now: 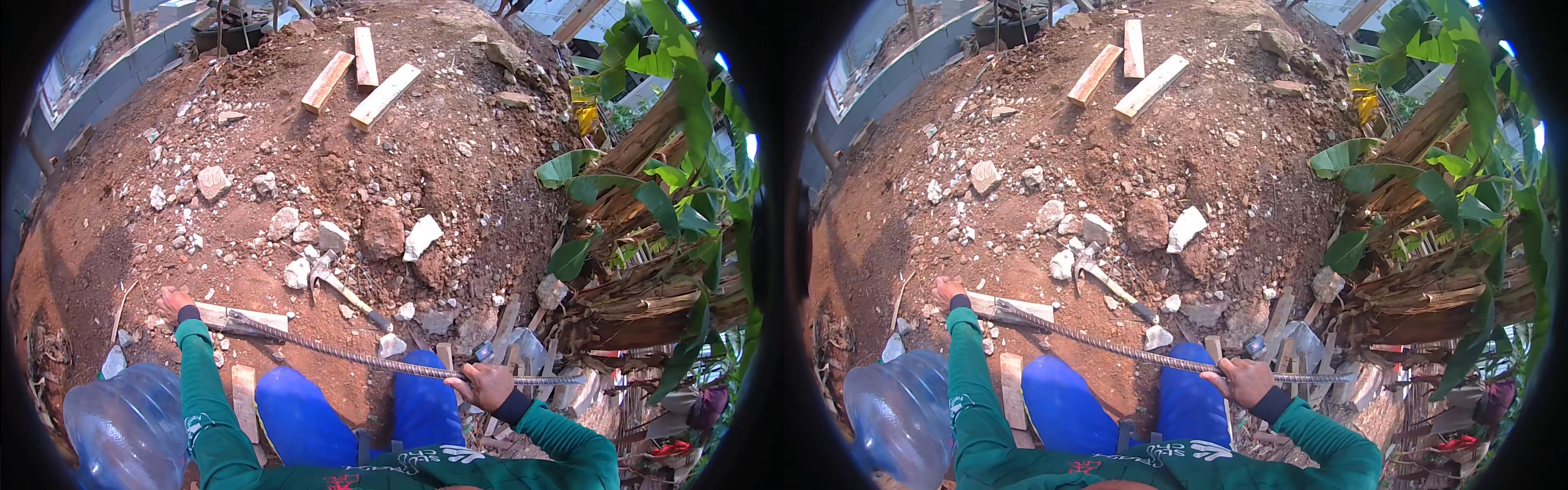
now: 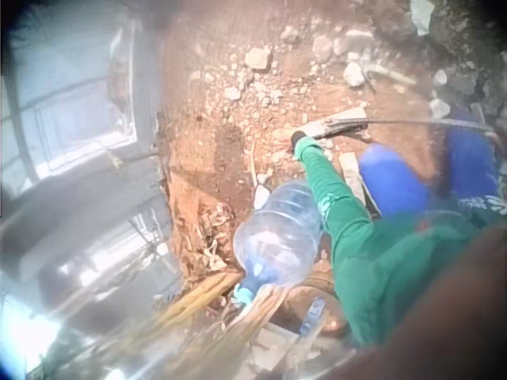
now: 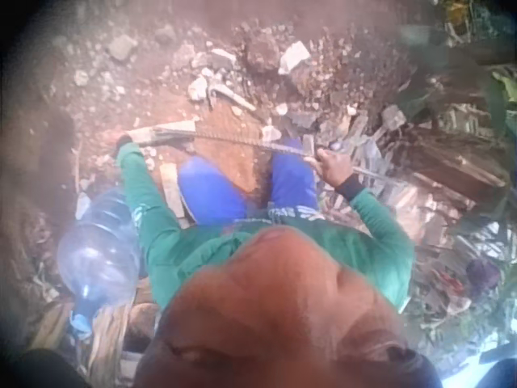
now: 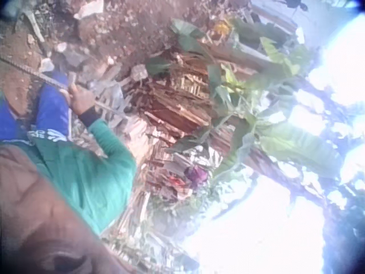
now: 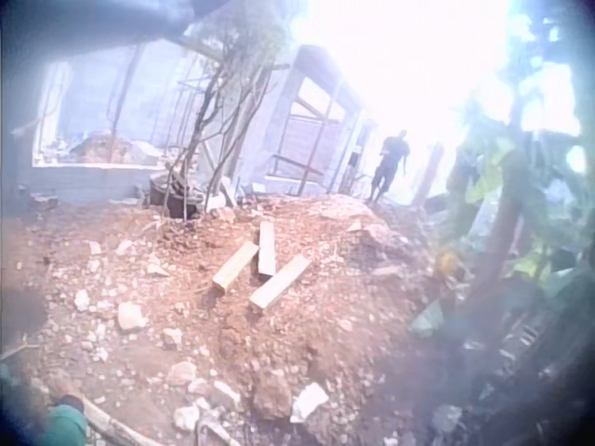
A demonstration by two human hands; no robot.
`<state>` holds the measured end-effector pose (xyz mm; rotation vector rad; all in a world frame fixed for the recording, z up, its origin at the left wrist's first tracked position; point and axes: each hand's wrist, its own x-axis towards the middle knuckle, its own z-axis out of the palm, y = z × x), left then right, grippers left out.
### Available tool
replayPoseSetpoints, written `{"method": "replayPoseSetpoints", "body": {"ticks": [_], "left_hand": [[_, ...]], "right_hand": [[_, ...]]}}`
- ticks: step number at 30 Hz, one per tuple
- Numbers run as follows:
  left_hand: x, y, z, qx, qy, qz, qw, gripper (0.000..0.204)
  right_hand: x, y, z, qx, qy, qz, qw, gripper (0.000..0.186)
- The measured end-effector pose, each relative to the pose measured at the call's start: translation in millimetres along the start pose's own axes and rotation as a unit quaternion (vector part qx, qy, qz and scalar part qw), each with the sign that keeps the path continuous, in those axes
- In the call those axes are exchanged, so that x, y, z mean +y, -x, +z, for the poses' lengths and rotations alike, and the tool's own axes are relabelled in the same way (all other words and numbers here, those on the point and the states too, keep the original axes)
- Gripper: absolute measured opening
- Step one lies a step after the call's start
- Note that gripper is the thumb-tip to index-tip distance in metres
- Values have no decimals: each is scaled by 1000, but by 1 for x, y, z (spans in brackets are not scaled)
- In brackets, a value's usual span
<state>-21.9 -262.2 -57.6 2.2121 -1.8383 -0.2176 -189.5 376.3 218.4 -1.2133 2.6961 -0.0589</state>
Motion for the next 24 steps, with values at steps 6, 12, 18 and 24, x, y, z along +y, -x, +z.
{"method": "replayPoseSetpoints", "body": {"ticks": [6, 12, 18, 24], "left_hand": [[6, 9, -13, -6, 107, -19, 994, 11], [-2, -7, 4, -8, 69, 21, 997, 23], [-13, -33, 24, -44, 115, 5, 992, 36], [-6, -19, 17, 41, 87, 92, 991, 27]], "right_hand": [[-13, 29, 41, -50, -78, 70, 993, 50], [-15, 21, 71, -206, -165, 89, 960, 54], [-9, 20, 98, -210, -170, 67, 961, 61], [-11, 24, 104, -185, -181, 75, 963, 62]]}}
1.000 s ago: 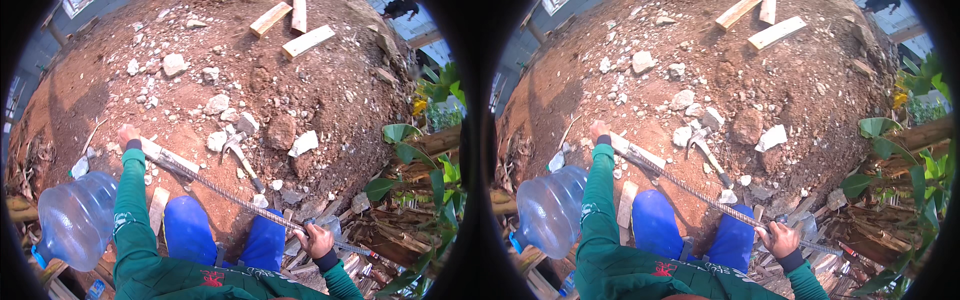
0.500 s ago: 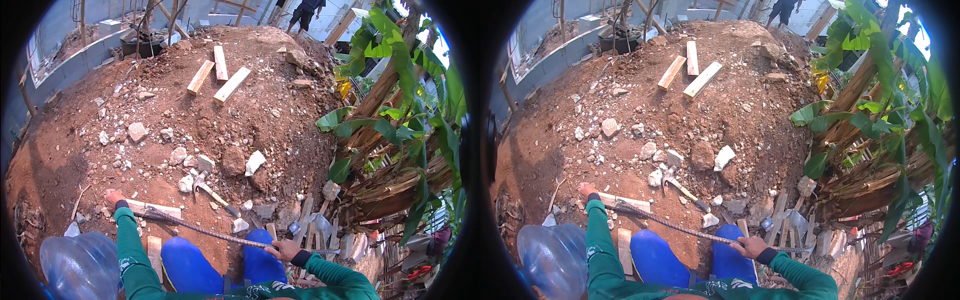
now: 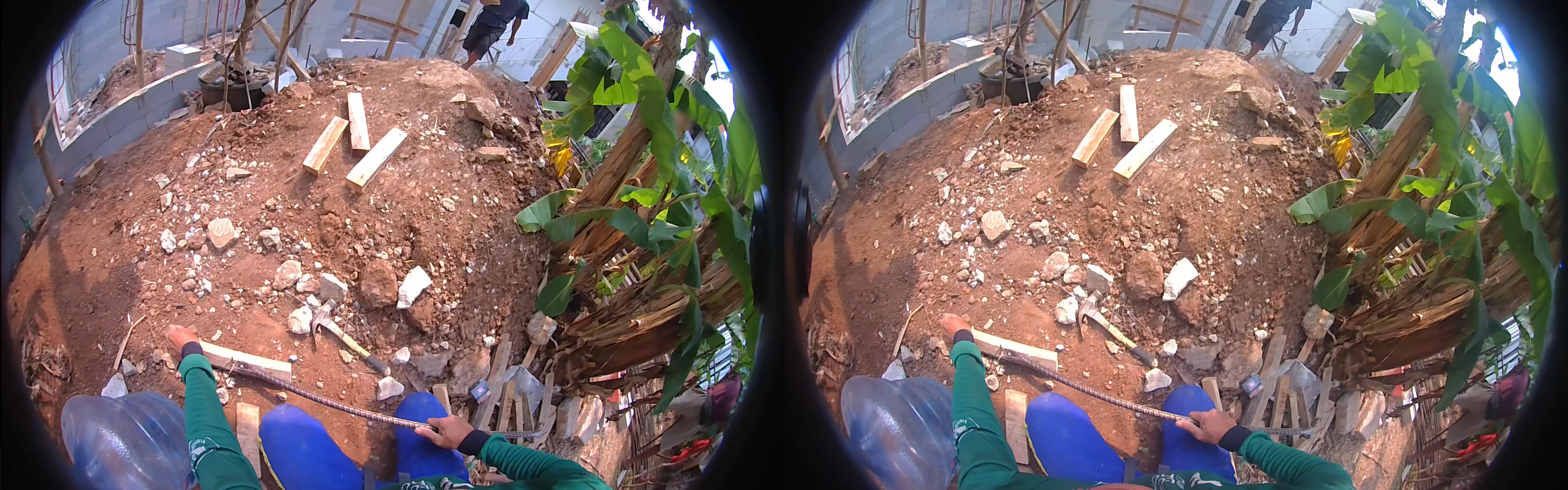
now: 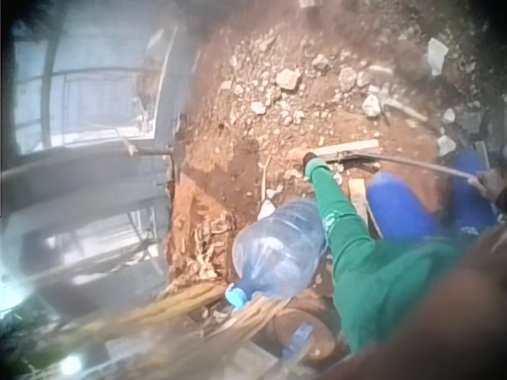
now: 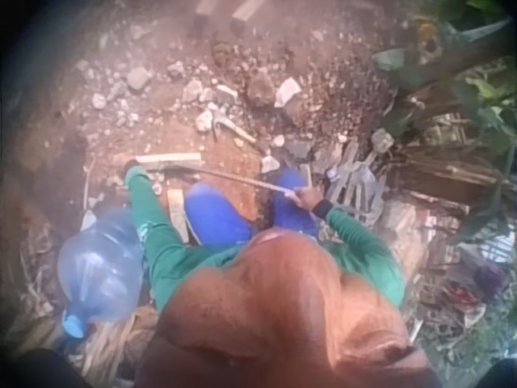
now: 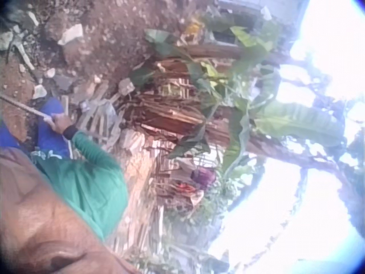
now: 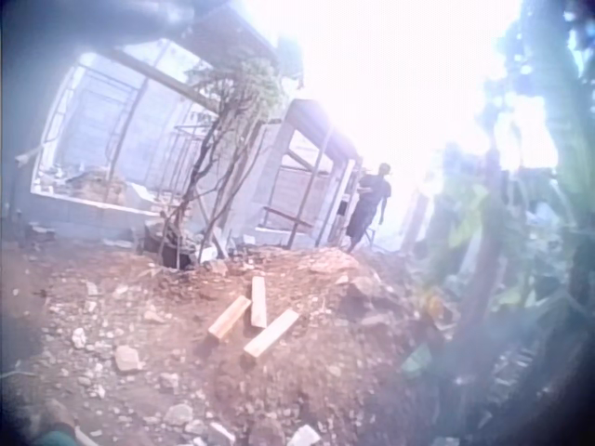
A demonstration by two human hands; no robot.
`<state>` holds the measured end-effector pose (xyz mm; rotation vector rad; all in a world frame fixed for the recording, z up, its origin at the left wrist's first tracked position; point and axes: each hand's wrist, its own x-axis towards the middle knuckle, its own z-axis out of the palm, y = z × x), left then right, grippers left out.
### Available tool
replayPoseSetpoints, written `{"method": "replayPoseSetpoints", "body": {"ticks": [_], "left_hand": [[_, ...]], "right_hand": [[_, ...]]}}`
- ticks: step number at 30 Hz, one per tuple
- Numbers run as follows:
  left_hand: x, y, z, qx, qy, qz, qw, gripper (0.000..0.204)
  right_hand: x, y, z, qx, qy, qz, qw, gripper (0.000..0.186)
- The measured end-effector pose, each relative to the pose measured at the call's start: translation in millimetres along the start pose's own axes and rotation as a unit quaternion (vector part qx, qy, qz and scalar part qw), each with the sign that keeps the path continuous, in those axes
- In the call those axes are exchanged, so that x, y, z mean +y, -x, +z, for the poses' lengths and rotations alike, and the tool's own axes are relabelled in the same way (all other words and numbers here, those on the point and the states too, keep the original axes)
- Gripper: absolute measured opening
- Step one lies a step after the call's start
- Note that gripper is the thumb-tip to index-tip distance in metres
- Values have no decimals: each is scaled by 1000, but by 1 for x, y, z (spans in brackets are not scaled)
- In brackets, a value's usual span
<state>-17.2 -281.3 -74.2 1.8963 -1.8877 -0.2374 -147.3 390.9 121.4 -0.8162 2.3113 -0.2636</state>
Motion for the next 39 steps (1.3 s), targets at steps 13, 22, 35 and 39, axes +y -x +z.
{"method": "replayPoseSetpoints", "body": {"ticks": [13, 22, 35, 39], "left_hand": [[51, 11, -22, -22, -51, -15, 998, 19], [84, 12, -25, -28, -34, -26, 999, 19], [89, 12, -34, -66, -38, -56, 996, 34], [92, 11, -43, -103, 0, -71, 992, 37]], "right_hand": [[-6, -10, -19, 52, 89, 13, 995, 60], [-24, -1, -32, 24, 95, 26, 995, 59], [-52, 16, -37, 150, 173, -26, 973, 46], [-35, 4, -11, 165, 175, -41, 970, 44]]}}
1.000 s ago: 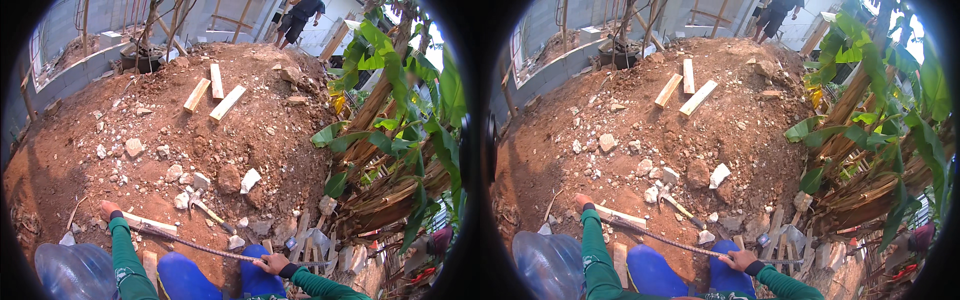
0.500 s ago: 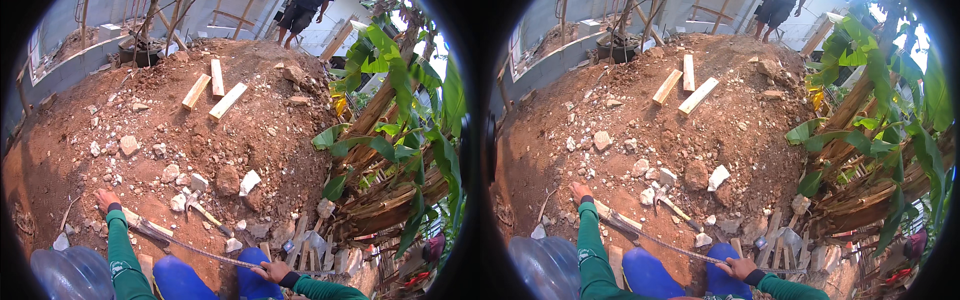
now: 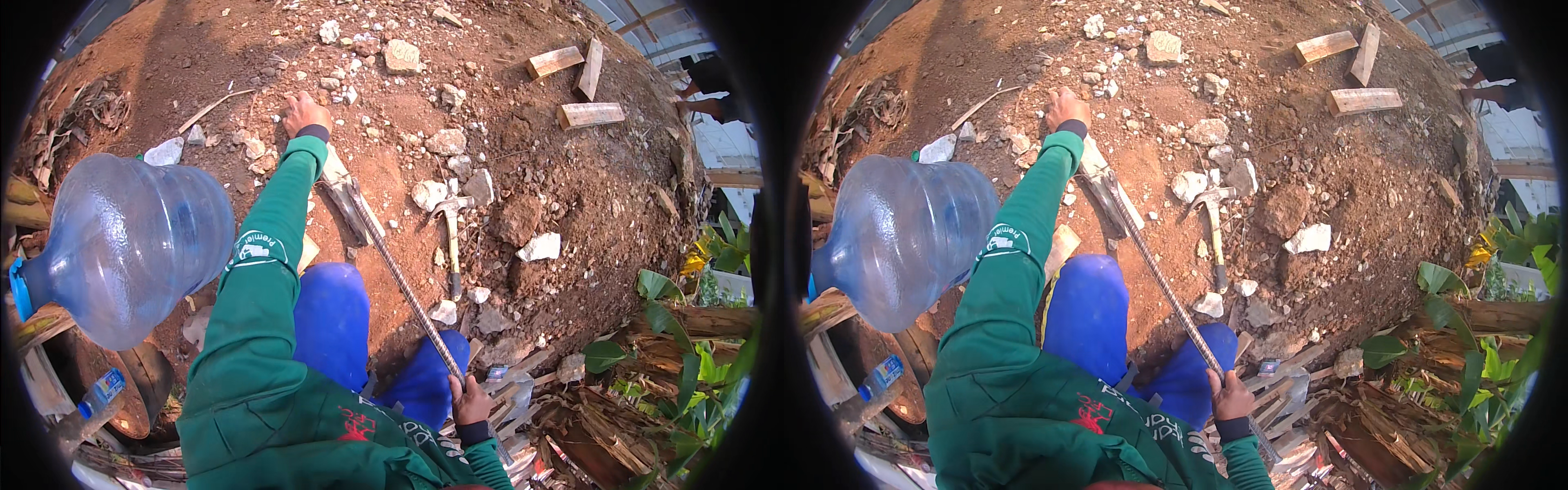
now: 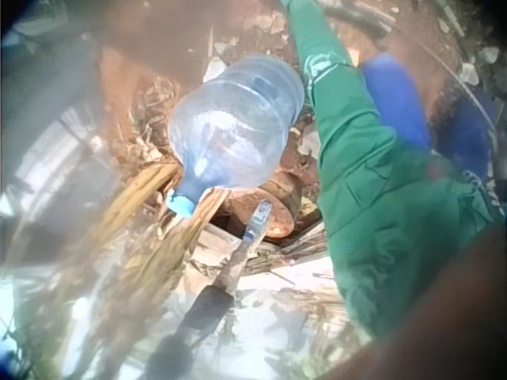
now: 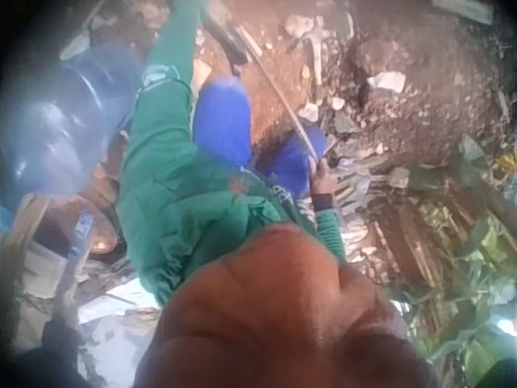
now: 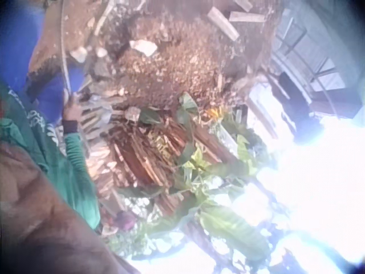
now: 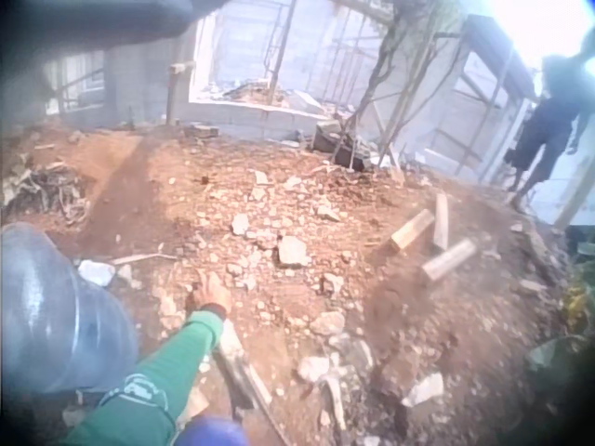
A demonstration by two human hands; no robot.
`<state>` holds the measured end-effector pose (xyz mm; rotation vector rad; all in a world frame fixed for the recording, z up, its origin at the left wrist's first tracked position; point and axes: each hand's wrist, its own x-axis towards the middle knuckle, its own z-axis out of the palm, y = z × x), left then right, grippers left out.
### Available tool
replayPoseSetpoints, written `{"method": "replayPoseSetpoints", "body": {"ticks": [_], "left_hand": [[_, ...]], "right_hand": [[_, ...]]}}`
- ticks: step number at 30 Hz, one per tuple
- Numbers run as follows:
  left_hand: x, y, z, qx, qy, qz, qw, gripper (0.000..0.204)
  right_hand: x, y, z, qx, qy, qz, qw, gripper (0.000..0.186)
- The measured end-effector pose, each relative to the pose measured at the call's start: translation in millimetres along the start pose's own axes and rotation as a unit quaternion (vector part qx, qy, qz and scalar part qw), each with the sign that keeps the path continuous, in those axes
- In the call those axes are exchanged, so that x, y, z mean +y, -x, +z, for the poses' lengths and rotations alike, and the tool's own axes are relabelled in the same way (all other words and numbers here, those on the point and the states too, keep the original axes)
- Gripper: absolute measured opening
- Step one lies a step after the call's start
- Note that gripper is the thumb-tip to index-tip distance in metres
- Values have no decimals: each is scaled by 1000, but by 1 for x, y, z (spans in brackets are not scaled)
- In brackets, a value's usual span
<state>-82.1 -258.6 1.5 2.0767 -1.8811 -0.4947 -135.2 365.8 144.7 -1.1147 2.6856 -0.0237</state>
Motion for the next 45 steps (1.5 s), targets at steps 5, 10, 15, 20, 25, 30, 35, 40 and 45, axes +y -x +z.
{"method": "replayPoseSetpoints", "body": {"ticks": [5, 10, 15, 20, 25, 30, 35, 40, 45], "left_hand": [[-1, -1, -2, 1, 14, 0, 1000, 35], [13, 0, 10, 4, 54, 31, 998, 29], [32, 6, 20, 37, 61, 50, 996, 26], [22, 1, 32, 56, -3, 125, 991, 25], [8, 10, 42, 131, -102, 74, 983, 22], [-18, 15, 28, 87, -64, -8, 994, 28], [-31, 14, 14, 43, -53, -15, 998, 32], [-33, 33, 6, 72, -68, -13, 995, 30], [-25, 36, -2, 66, -61, -15, 996, 32]], "right_hand": [[16, 5, 15, 10, -20, 3, 1000, 45], [15, 13, 61, -47, -36, 28, 998, 46], [11, 23, 78, -47, -75, 54, 995, 46], [4, 19, 54, -40, -120, 40, 991, 48], [5, 20, 3, -50, -90, 47, 994, 48], [14, 18, -48, 2, -46, 18, 999, 51], [2, 28, -71, -4, -43, 19, 999, 46], [-2, 53, -59, -159, -181, 38, 970, 39], [12, 55, -15, -333, -462, 114, 814, 37]]}}
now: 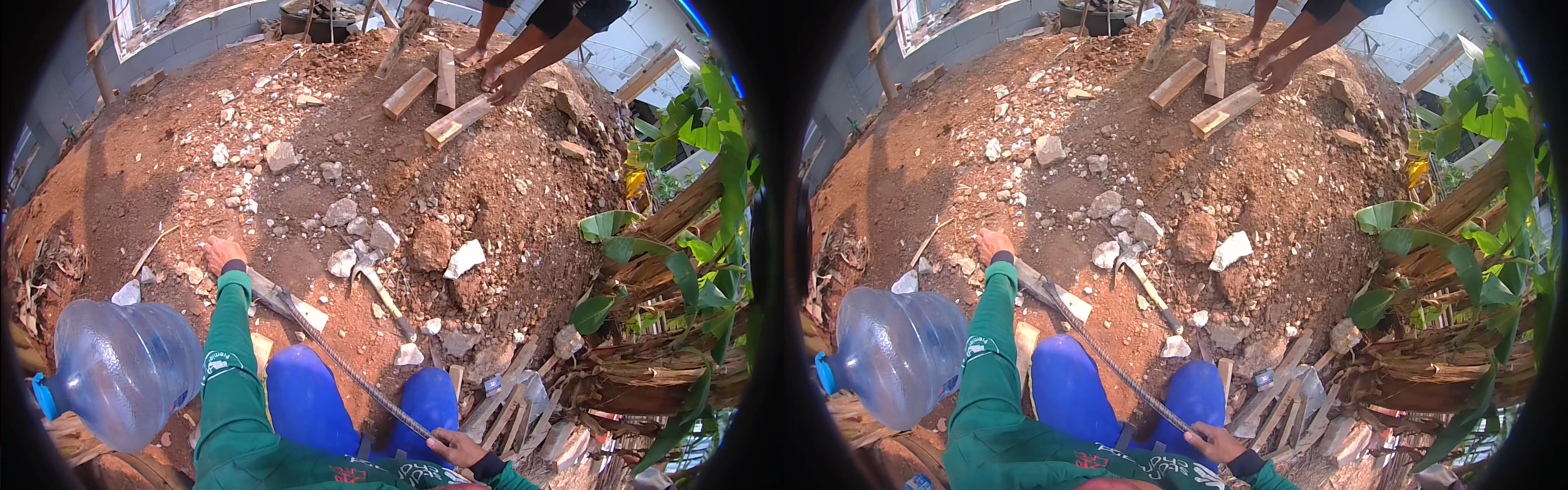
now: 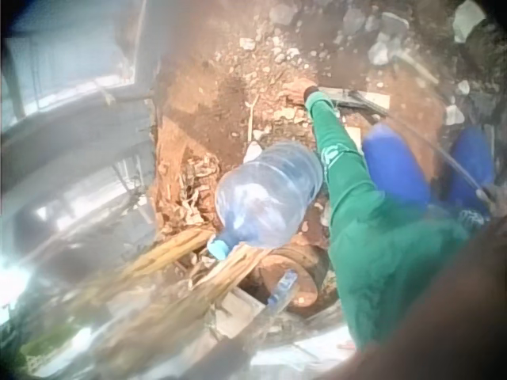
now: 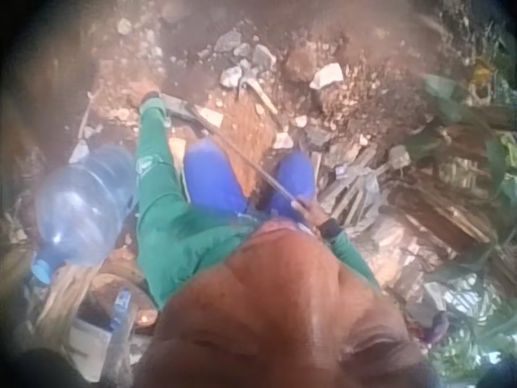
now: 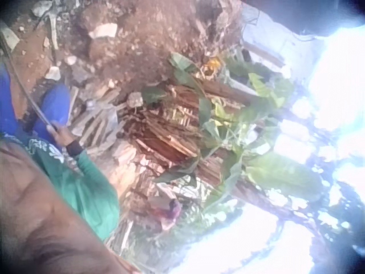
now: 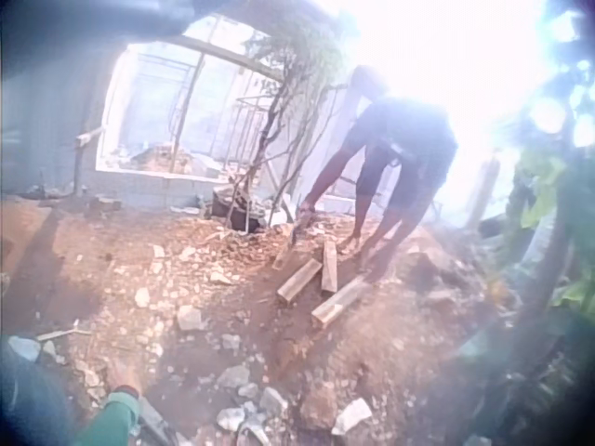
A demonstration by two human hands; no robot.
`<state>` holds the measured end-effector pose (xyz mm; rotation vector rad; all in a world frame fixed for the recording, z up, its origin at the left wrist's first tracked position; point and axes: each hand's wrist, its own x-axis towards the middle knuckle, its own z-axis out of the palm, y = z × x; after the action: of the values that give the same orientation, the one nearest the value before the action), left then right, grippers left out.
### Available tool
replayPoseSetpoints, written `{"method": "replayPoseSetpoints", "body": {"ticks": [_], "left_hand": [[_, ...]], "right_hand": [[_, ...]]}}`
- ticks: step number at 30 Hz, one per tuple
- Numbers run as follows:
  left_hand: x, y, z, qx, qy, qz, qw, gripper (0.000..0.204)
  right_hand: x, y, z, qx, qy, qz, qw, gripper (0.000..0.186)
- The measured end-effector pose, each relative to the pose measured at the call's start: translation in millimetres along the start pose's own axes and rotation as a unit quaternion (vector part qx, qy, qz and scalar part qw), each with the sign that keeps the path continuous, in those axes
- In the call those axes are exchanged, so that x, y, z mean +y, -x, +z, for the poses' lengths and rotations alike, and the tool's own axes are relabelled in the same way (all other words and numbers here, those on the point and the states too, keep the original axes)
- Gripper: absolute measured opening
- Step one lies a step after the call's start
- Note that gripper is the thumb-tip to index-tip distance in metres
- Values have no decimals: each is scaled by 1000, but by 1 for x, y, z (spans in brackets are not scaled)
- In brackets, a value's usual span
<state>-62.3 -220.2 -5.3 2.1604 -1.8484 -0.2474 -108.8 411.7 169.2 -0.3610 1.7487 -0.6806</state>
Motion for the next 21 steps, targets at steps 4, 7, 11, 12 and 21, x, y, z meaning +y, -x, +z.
{"method": "replayPoseSetpoints", "body": {"ticks": [4, 7, 11, 12, 21], "left_hand": [[0, -1, 1, 1, 12, -10, 1000, 28], [-3, -3, 7, 2, -6, -6, 1000, 35], [-5, -7, 11, -16, 40, -16, 999, 40], [-6, -8, 11, -18, 33, -17, 999, 41], [-4, -6, 5, -35, 44, -9, 998, 41]], "right_hand": [[16, -9, -3, -72, -158, 90, 981, 35], [16, -12, -9, -7, -113, 63, 992, 36], [8, -20, -21, 25, -42, 45, 998, 41], [6, -22, -24, 32, -23, 72, 997, 42], [-3, -30, -30, -98, -176, 183, 962, 44]]}}
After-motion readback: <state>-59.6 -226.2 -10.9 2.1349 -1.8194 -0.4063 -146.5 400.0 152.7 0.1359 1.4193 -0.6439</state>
